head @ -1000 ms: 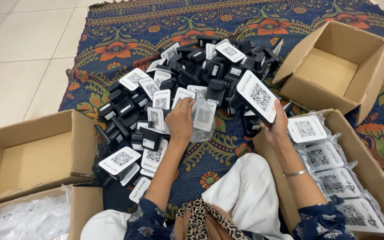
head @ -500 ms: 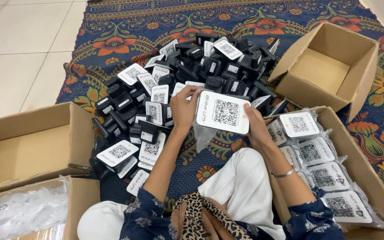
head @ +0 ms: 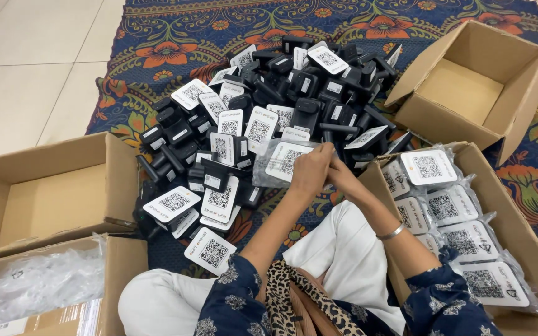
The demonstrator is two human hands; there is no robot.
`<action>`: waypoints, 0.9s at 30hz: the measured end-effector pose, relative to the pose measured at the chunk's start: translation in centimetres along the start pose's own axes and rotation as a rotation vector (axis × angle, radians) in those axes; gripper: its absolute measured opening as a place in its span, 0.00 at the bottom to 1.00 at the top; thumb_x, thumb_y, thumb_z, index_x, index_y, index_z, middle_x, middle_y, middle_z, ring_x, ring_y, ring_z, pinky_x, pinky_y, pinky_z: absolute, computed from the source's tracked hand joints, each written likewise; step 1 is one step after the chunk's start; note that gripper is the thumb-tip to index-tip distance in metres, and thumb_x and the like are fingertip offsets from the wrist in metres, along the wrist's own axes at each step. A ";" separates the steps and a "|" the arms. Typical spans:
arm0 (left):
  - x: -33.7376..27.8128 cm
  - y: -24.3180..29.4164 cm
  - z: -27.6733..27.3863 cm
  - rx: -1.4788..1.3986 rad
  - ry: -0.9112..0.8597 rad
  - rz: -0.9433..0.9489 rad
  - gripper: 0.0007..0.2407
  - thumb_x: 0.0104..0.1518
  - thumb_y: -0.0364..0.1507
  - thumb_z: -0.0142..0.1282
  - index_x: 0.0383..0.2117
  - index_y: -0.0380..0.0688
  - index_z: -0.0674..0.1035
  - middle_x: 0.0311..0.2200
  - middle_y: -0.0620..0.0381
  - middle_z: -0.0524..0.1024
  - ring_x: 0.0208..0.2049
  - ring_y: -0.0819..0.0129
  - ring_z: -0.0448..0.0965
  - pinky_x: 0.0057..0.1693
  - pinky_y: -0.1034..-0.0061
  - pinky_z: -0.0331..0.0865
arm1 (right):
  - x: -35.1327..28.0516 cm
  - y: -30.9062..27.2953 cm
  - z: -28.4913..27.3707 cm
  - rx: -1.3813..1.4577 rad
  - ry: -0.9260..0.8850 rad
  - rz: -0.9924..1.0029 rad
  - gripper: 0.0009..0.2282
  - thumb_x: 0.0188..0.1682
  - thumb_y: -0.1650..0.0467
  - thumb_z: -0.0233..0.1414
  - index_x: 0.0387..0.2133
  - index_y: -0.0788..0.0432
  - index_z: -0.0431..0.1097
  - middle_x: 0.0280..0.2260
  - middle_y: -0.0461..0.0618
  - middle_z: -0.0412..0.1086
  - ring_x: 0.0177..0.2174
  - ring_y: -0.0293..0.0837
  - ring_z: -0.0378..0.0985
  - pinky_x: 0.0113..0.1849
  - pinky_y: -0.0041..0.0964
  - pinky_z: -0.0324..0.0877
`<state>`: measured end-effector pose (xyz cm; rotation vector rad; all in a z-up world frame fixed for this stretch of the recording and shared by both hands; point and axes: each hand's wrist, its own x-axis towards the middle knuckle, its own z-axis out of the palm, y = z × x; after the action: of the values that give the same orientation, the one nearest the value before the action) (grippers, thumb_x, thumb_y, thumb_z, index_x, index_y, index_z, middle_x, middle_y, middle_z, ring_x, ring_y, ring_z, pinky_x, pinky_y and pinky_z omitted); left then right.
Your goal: The person packs electronic barcode scanning devices into individual plastic bags and then places them into cardboard boxes.
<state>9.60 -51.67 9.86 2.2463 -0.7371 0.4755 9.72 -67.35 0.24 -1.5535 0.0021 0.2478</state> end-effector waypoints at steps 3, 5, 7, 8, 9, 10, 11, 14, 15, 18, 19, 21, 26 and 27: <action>-0.1 1.0 -0.1 -0.039 0.013 -0.001 0.04 0.63 0.28 0.51 0.38 0.41 0.75 0.33 0.46 0.81 0.31 0.43 0.82 0.36 0.54 0.74 | 3.0 4.9 -1.1 -0.156 -0.006 -0.135 0.14 0.56 0.68 0.51 0.49 0.66 0.63 0.38 0.50 0.70 0.37 0.37 0.72 0.37 0.33 0.71; 0.0 1.4 0.4 -0.048 0.007 -0.001 0.04 0.63 0.28 0.51 0.37 0.40 0.75 0.32 0.45 0.81 0.31 0.43 0.81 0.36 0.53 0.74 | 0.0 6.5 0.3 -0.201 -0.038 -0.147 0.14 0.55 0.68 0.51 0.48 0.66 0.64 0.39 0.51 0.71 0.38 0.37 0.72 0.38 0.34 0.71; -0.2 1.5 0.5 -0.056 0.003 -0.002 0.05 0.63 0.28 0.51 0.37 0.40 0.76 0.32 0.45 0.81 0.30 0.42 0.81 0.36 0.53 0.73 | 2.5 3.8 -0.1 -0.291 -0.104 -0.177 0.14 0.54 0.68 0.52 0.47 0.66 0.65 0.40 0.52 0.71 0.40 0.39 0.73 0.40 0.36 0.70; -0.3 1.3 0.6 -0.057 0.000 -0.011 0.05 0.63 0.27 0.51 0.36 0.39 0.75 0.33 0.44 0.81 0.31 0.42 0.81 0.36 0.52 0.73 | 2.7 3.9 0.1 -0.336 -0.138 -0.192 0.14 0.53 0.68 0.53 0.47 0.66 0.66 0.41 0.53 0.72 0.40 0.40 0.73 0.41 0.36 0.70; -0.4 1.1 0.6 -0.058 -0.003 -0.019 0.05 0.63 0.27 0.51 0.35 0.38 0.75 0.33 0.43 0.81 0.31 0.41 0.81 0.36 0.52 0.73 | 3.4 4.0 0.7 -0.380 -0.171 -0.208 0.14 0.52 0.68 0.53 0.46 0.66 0.67 0.42 0.54 0.72 0.41 0.41 0.73 0.42 0.37 0.70; -0.8 0.5 0.8 -0.057 -0.004 -0.021 0.05 0.63 0.27 0.51 0.35 0.38 0.75 0.33 0.43 0.81 0.31 0.41 0.81 0.36 0.52 0.73 | 4.0 4.7 0.7 -0.425 -0.204 -0.225 0.14 0.52 0.68 0.53 0.46 0.65 0.68 0.43 0.54 0.73 0.42 0.42 0.74 0.43 0.38 0.70; -1.0 -0.1 1.0 -0.048 0.011 -0.063 0.04 0.62 0.25 0.50 0.35 0.36 0.74 0.33 0.41 0.80 0.31 0.41 0.81 0.37 0.52 0.73 | 4.8 5.3 0.6 -0.472 -0.239 -0.241 0.14 0.51 0.68 0.54 0.45 0.65 0.68 0.44 0.55 0.73 0.43 0.43 0.74 0.44 0.39 0.70; -2.4 -3.4 2.8 -0.037 0.052 -0.176 0.04 0.60 0.22 0.48 0.35 0.33 0.73 0.32 0.37 0.79 0.32 0.40 0.81 0.38 0.53 0.75 | 9.3 15.4 -3.8 -0.609 -0.343 -0.291 0.13 0.49 0.68 0.55 0.44 0.65 0.70 0.46 0.58 0.74 0.45 0.45 0.75 0.46 0.41 0.70; -3.2 -4.7 3.5 -0.036 0.078 -0.249 0.04 0.59 0.20 0.46 0.36 0.30 0.73 0.32 0.34 0.79 0.33 0.40 0.82 0.39 0.54 0.75 | 14.2 18.3 -2.2 -0.652 -0.381 -0.305 0.13 0.48 0.68 0.56 0.43 0.65 0.71 0.47 0.58 0.75 0.45 0.46 0.75 0.47 0.42 0.69; -4.7 -6.5 2.1 -0.156 0.039 -0.498 0.04 0.61 0.21 0.45 0.36 0.28 0.71 0.30 0.33 0.79 0.32 0.42 0.83 0.40 0.56 0.78 | 11.6 11.7 2.5 -0.920 -0.411 0.266 0.14 0.50 0.64 0.49 0.33 0.66 0.74 0.36 0.57 0.77 0.33 0.49 0.78 0.38 0.45 0.72; -5.2 -7.5 2.1 -0.154 0.043 -0.502 0.04 0.61 0.21 0.45 0.36 0.28 0.71 0.30 0.33 0.79 0.32 0.42 0.83 0.40 0.56 0.78 | 11.0 9.7 3.9 -0.922 -0.416 0.264 0.14 0.50 0.64 0.49 0.33 0.66 0.74 0.36 0.57 0.77 0.33 0.49 0.78 0.38 0.45 0.72; -6.6 -9.6 2.0 -0.223 0.034 -0.636 0.06 0.63 0.23 0.48 0.33 0.29 0.72 0.26 0.35 0.79 0.30 0.44 0.84 0.39 0.56 0.78 | 9.7 5.9 6.9 -1.073 -0.432 0.347 0.17 0.55 0.63 0.47 0.36 0.66 0.77 0.39 0.61 0.78 0.36 0.55 0.80 0.42 0.51 0.72; -6.1 -10.1 -3.0 -0.081 0.029 -0.611 0.04 0.62 0.23 0.51 0.37 0.32 0.74 0.35 0.34 0.78 0.33 0.41 0.82 0.42 0.53 0.75 | 10.0 1.5 7.7 -1.126 -0.532 -0.050 0.11 0.49 0.68 0.52 0.42 0.59 0.73 0.40 0.58 0.77 0.40 0.55 0.80 0.43 0.48 0.73; -5.6 -9.5 -4.6 -0.006 -0.014 -0.595 0.05 0.60 0.21 0.52 0.40 0.33 0.74 0.42 0.33 0.76 0.36 0.40 0.82 0.43 0.52 0.75 | 10.1 0.6 7.1 -1.073 -0.556 -0.134 0.14 0.45 0.73 0.52 0.45 0.57 0.73 0.41 0.57 0.78 0.40 0.54 0.81 0.43 0.47 0.74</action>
<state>10.77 -40.74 5.16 2.3212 -0.0526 0.1634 18.36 -58.71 -1.82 -2.4720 -0.7795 0.6314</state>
